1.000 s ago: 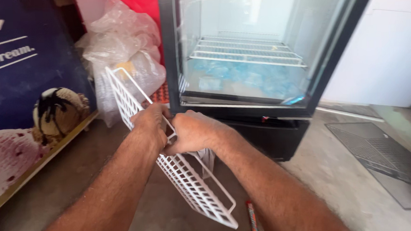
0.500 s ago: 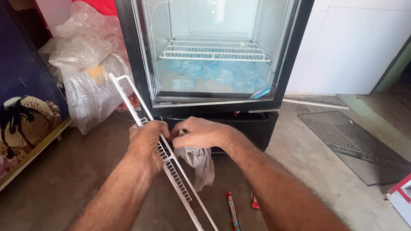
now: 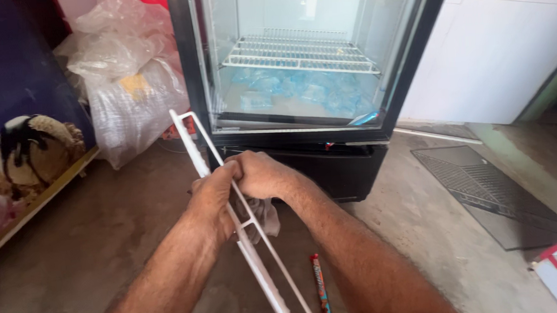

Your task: The person cleans the interior of a commercial glass-door refrigerator using a cloth. They wipe the bottom wire shelf and the interior walls, then remove a middle wire shelf to wipe it thoroughly before placing it back inside.

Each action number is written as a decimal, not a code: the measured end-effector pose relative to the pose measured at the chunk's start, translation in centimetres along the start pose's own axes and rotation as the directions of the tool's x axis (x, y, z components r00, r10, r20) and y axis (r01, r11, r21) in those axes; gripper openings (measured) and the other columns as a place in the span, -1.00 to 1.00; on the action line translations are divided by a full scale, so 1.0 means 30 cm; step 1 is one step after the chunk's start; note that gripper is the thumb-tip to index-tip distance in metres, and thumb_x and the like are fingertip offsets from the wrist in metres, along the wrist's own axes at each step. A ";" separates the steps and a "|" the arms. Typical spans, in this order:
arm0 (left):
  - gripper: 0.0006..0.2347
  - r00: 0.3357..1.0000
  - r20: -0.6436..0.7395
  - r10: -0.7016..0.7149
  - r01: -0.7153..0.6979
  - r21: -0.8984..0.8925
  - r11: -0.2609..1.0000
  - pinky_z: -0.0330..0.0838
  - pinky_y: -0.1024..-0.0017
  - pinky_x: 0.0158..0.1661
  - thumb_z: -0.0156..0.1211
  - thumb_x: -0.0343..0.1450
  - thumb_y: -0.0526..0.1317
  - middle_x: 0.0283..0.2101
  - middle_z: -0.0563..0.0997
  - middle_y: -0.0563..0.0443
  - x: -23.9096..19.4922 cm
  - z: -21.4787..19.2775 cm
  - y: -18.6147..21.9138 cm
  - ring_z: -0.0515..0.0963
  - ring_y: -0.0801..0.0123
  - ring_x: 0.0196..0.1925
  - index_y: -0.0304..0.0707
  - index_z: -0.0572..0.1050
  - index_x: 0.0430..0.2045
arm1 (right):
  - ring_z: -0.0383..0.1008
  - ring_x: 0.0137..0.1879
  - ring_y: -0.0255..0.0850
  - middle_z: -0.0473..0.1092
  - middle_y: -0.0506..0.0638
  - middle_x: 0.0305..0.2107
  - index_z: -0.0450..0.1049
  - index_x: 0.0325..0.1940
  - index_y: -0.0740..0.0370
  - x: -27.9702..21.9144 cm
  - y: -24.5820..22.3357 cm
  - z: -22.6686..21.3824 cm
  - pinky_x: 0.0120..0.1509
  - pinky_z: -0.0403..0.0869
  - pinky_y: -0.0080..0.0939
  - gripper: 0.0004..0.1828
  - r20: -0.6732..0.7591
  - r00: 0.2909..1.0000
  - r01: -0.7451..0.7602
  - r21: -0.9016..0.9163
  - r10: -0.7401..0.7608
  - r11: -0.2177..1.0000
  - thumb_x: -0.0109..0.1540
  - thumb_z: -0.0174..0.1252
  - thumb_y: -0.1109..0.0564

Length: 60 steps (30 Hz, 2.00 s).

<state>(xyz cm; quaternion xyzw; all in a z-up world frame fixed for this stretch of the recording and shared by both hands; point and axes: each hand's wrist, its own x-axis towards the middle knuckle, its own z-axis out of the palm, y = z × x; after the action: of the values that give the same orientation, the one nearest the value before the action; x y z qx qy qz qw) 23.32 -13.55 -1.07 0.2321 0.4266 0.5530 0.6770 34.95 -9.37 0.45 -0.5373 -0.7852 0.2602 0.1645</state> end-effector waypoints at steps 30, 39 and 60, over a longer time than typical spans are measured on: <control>-0.40 0.906 0.373 0.198 -0.367 0.465 0.806 0.54 0.08 -0.17 -0.04 0.41 0.19 -0.02 0.49 -0.26 -0.203 0.204 0.141 0.57 0.06 -0.03 -0.28 0.34 0.21 | 0.40 -0.32 -0.17 0.42 0.06 -0.43 0.45 -0.27 0.36 -0.171 -0.203 -0.156 -0.19 0.44 -0.08 -0.68 -0.650 0.654 0.541 0.760 0.387 0.361 0.32 0.01 0.01; -0.44 0.826 0.537 0.169 -0.493 0.544 0.679 0.50 0.14 0.09 -0.18 0.48 0.11 0.04 0.59 -0.32 -0.263 0.396 0.178 0.61 0.07 0.12 -0.45 0.43 0.13 | 0.47 -0.22 -0.15 0.45 0.07 -0.35 0.40 -0.22 0.29 -0.326 -0.215 -0.261 -0.08 0.44 -0.04 -0.67 -0.864 0.314 0.377 0.493 0.393 0.784 0.35 -0.14 -0.01; -0.53 0.348 0.911 0.221 -0.803 0.169 0.571 0.42 0.18 0.11 -0.27 0.59 0.11 0.08 0.60 -0.24 -0.146 1.168 -0.784 0.58 0.08 0.14 -0.27 0.42 0.13 | 0.49 -0.28 -0.15 0.45 0.09 -0.43 0.41 -0.22 0.30 -0.985 0.727 -0.591 -0.11 0.47 -0.01 -0.64 -0.957 0.065 -0.153 0.269 0.281 0.951 0.39 -0.12 -0.04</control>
<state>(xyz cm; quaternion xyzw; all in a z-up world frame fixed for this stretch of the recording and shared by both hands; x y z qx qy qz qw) 65.41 -18.76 0.37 0.7888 0.1082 0.4058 0.4487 71.91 -26.45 2.68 -0.6741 -0.3695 -0.1065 0.6307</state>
